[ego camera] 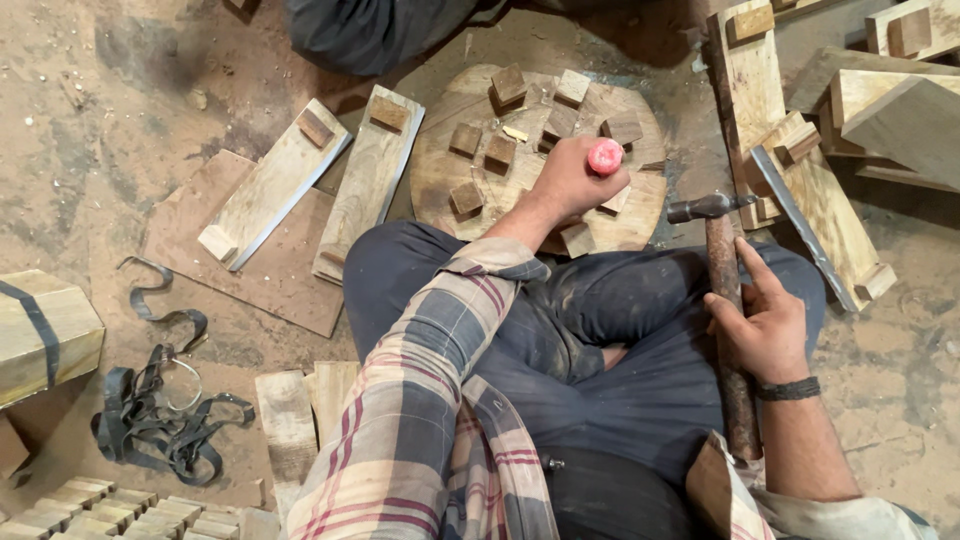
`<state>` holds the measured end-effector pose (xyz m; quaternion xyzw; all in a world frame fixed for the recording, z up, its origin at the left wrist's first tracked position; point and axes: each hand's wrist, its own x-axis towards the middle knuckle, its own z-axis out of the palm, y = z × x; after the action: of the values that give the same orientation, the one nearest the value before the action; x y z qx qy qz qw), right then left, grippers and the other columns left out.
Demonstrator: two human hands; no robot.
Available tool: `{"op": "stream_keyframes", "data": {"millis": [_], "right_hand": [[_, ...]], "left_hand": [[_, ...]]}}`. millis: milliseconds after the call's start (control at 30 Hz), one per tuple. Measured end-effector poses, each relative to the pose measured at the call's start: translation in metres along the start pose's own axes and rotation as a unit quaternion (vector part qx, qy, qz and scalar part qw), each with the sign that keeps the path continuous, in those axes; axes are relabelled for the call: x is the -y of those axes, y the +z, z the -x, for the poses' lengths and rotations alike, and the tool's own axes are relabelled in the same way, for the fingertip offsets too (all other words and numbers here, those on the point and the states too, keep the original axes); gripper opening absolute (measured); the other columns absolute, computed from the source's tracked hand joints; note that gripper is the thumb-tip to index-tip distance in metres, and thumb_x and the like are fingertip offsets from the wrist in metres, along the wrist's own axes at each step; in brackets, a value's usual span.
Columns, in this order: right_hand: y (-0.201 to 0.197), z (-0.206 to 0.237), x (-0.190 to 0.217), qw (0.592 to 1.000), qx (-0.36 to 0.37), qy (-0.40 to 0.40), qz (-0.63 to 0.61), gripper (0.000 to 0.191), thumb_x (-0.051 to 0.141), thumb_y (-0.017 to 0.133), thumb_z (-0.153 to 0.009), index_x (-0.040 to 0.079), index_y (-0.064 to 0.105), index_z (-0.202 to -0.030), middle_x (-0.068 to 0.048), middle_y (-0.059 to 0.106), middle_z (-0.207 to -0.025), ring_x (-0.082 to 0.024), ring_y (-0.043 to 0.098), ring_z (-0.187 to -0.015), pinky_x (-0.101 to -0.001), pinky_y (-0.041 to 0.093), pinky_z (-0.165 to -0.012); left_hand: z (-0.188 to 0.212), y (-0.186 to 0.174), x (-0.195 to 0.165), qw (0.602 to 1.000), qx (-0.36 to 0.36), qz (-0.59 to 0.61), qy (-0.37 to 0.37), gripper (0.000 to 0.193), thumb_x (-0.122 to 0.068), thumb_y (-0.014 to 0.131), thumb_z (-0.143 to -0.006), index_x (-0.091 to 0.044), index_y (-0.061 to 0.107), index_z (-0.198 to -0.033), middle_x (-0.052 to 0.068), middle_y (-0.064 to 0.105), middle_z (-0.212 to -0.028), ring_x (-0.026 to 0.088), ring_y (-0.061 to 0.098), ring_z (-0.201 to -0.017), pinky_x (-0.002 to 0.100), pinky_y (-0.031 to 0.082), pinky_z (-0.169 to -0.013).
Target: The person uses a hammer and a red-handled tool to drive small wooden blocks into a circular wooden base. Then, the person assembles larger wooden pieces into a hexagonal structure, fitting them together by hand and tapping them with a hammer.
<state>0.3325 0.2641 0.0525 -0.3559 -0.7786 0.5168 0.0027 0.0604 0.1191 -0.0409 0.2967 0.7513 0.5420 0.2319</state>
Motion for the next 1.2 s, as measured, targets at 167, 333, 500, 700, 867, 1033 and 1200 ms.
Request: {"op": "stream_keyframes", "data": {"millis": [167, 333, 500, 700, 867, 1033, 1200], "right_hand": [[-0.001, 0.001, 0.0, 1.0, -0.001, 0.005, 0.012, 0.077, -0.004, 0.072, -0.087, 0.006, 0.048, -0.159, -0.011, 0.07, -0.08, -0.013, 0.065, -0.063, -0.0285, 0.052, -0.056], [0.003, -0.001, 0.0, 0.995, -0.012, -0.012, -0.098, 0.073, -0.004, 0.07, -0.089, 0.007, 0.05, -0.158, -0.009, 0.069, -0.089, -0.012, 0.064, -0.067, -0.0276, 0.053, -0.059], [0.018, -0.024, -0.002, 0.985, -0.071, -0.032, -0.157, 0.057, -0.004, 0.073, -0.097, 0.004, 0.059, -0.152, -0.008, 0.069, -0.098, -0.012, 0.065, -0.074, -0.0267, 0.055, -0.067], [0.02, -0.042, -0.009, 0.985, -0.098, 0.011, -0.139, 0.032, -0.005, 0.075, -0.102, -0.005, 0.068, -0.133, -0.011, 0.07, -0.094, -0.014, 0.065, -0.073, -0.0255, 0.052, -0.065], [0.014, -0.044, -0.02, 0.977, -0.071, -0.03, -0.201, 0.021, -0.008, 0.072, -0.106, -0.009, 0.067, -0.127, -0.016, 0.071, -0.1, -0.017, 0.067, -0.072, -0.0262, 0.056, -0.066], [0.012, -0.049, -0.024, 0.974, -0.057, -0.048, -0.214, 0.018, -0.01, 0.071, -0.109, -0.011, 0.065, -0.126, -0.017, 0.07, -0.1, -0.019, 0.068, -0.075, -0.0281, 0.057, -0.068], [0.012, -0.051, -0.022, 0.97, -0.058, -0.035, -0.232, 0.018, -0.011, 0.071, -0.108, -0.011, 0.066, -0.125, -0.017, 0.07, -0.101, -0.02, 0.069, -0.076, -0.0287, 0.058, -0.07]], "left_hand": [[-0.001, 0.002, -0.006, 0.995, 0.054, -0.083, 0.02, 0.021, -0.028, 0.076, -0.076, -0.009, 0.07, -0.081, 0.012, 0.069, -0.083, 0.029, 0.068, -0.08, 0.038, 0.055, -0.074], [0.003, 0.05, -0.016, 0.984, 0.142, -0.108, 0.014, 0.023, -0.026, 0.084, -0.078, -0.015, 0.072, -0.093, 0.005, 0.074, -0.098, 0.021, 0.068, -0.096, 0.035, 0.056, -0.088], [0.023, 0.106, -0.006, 0.99, -0.006, -0.083, 0.113, 0.042, -0.01, 0.079, -0.063, -0.009, 0.07, -0.104, 0.009, 0.068, -0.102, 0.03, 0.065, -0.103, 0.042, 0.052, -0.095], [0.03, 0.126, 0.012, 0.989, 0.001, -0.048, 0.137, 0.049, -0.014, 0.077, -0.06, -0.013, 0.069, -0.109, 0.01, 0.063, -0.094, 0.034, 0.063, -0.097, 0.045, 0.051, -0.091], [0.027, 0.132, 0.012, 0.991, -0.012, -0.032, 0.131, 0.048, -0.013, 0.076, -0.062, -0.015, 0.069, -0.109, 0.01, 0.063, -0.096, 0.034, 0.064, -0.099, 0.045, 0.052, -0.091], [0.026, 0.131, 0.011, 0.992, 0.004, -0.037, 0.117, 0.048, -0.011, 0.075, -0.061, -0.014, 0.068, -0.109, 0.009, 0.063, -0.095, 0.033, 0.064, -0.098, 0.044, 0.052, -0.091], [0.024, 0.126, 0.008, 0.992, 0.0, -0.041, 0.119, 0.048, -0.011, 0.077, -0.059, -0.013, 0.069, -0.107, 0.01, 0.063, -0.094, 0.033, 0.064, -0.096, 0.045, 0.052, -0.089]]}}
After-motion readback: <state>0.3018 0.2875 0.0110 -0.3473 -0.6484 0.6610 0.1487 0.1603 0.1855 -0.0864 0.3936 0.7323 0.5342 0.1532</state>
